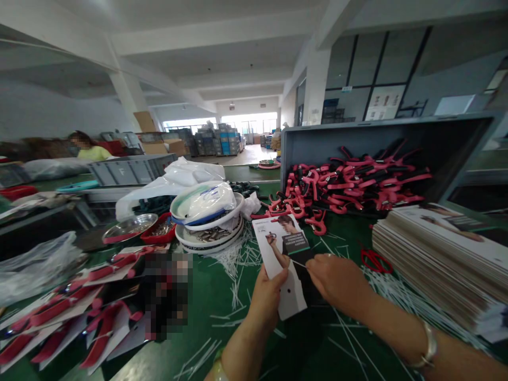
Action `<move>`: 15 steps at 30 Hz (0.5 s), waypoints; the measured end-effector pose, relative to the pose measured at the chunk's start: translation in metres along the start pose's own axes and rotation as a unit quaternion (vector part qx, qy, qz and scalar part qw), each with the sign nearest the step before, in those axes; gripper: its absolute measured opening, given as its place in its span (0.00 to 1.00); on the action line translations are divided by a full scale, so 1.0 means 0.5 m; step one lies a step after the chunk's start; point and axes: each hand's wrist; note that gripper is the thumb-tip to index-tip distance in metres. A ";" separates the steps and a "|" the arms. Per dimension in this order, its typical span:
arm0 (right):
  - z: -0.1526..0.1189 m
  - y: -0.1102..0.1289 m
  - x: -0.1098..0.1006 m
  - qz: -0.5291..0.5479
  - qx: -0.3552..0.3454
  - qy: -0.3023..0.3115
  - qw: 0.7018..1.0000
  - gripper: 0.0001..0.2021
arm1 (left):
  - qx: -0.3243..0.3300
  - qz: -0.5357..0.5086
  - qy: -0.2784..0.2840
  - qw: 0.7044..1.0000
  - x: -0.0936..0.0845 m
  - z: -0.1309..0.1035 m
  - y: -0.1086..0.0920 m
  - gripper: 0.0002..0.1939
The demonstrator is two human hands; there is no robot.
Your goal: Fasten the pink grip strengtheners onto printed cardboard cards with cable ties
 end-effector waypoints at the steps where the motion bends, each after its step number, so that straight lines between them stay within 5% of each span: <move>1: 0.001 0.007 0.000 -0.003 -0.008 -0.008 1.000 0.11 | -0.002 0.006 0.005 1.000 0.003 -0.002 0.002 0.29; 5: 0.014 0.022 -0.004 0.024 -0.019 -0.040 0.999 0.10 | -0.006 0.029 0.006 1.000 0.007 -0.009 0.003 0.27; 9: 0.021 -0.032 -0.003 0.257 0.010 -0.048 0.965 0.14 | -0.034 -0.002 0.029 0.999 -0.010 0.001 -0.024 0.30; 12: 0.026 -0.084 0.022 0.456 0.174 -0.104 0.867 0.16 | -0.065 -0.023 0.081 0.994 -0.028 0.009 -0.043 0.30; 15: 0.032 -0.084 0.055 0.642 0.184 0.026 0.744 0.13 | -0.085 -0.013 0.101 0.991 -0.042 0.012 -0.044 0.26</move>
Point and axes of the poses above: each hand's wrist, its own z-axis towards the middle knuckle, its own x-axis out of the palm, y = z × x, and after that the axes turned 3 degrees about -y, right-handed
